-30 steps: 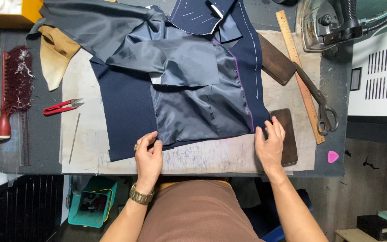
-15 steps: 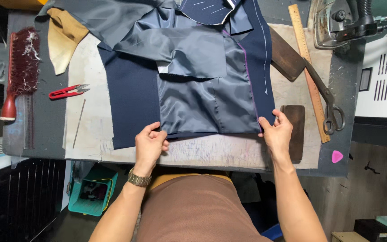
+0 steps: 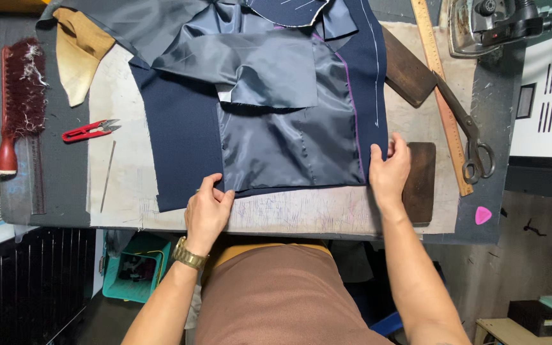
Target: The person irons pieces of dark blue fabric on a workbench, using a wooden block to press the seams flat. They then place the fabric over a sleeve board and continue pressing and shaping the material.
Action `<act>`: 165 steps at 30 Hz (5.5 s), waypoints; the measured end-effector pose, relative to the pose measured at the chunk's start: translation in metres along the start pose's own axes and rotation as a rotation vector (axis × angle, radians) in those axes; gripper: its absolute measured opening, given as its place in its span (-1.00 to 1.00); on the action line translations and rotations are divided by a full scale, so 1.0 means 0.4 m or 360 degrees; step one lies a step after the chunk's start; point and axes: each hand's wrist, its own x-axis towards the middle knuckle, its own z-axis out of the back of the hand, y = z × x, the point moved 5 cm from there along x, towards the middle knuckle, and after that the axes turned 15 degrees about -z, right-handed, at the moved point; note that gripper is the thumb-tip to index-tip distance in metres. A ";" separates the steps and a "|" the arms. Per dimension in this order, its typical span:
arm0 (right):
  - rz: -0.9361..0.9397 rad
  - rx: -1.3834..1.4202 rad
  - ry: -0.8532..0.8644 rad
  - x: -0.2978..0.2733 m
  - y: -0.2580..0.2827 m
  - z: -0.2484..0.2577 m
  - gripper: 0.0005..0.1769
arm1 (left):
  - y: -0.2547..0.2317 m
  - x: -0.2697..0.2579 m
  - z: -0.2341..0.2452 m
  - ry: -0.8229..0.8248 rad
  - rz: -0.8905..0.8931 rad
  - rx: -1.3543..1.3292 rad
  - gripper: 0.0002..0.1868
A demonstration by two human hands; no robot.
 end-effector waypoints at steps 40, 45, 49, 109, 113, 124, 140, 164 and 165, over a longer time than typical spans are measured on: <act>0.1279 -0.0145 0.0152 0.061 0.355 -0.371 -0.60 | -0.163 0.428 0.077 -0.1099 -0.1366 -0.0207 -0.61; 0.1113 -0.0106 -0.0178 0.179 0.371 -0.374 -0.64 | -0.130 0.373 -0.099 -0.0412 -0.1731 0.0716 -0.57; 0.1027 -0.0172 -0.0145 0.217 0.377 -0.412 -0.72 | -0.151 0.394 -0.126 -0.0375 -0.1659 0.0889 -0.49; 0.0871 -0.0070 0.0045 -0.113 0.103 -0.012 -0.93 | 0.163 -0.069 -0.009 -0.0849 -0.1248 0.0753 -0.68; -0.0022 -0.0164 0.0107 0.005 0.004 -0.009 -0.25 | 0.163 -0.052 -0.006 -0.0897 -0.1193 0.0702 -0.71; -0.0275 -0.0073 0.0250 0.091 -0.111 -0.056 -0.30 | 0.190 -0.027 -0.023 -0.0818 -0.1107 0.0788 -0.64; -0.0210 0.0173 0.0149 0.363 -0.081 -0.195 -0.41 | 0.109 0.276 0.071 -0.0799 -0.1437 0.0991 -0.62; -0.0241 0.0355 0.0141 0.296 -0.092 -0.150 -0.45 | -0.033 0.362 0.131 -0.0893 -0.1294 0.0139 -0.76; -0.0201 0.0338 0.0139 0.281 -0.077 -0.142 -0.46 | -0.047 0.309 0.100 -0.0734 -0.1408 0.0216 -0.73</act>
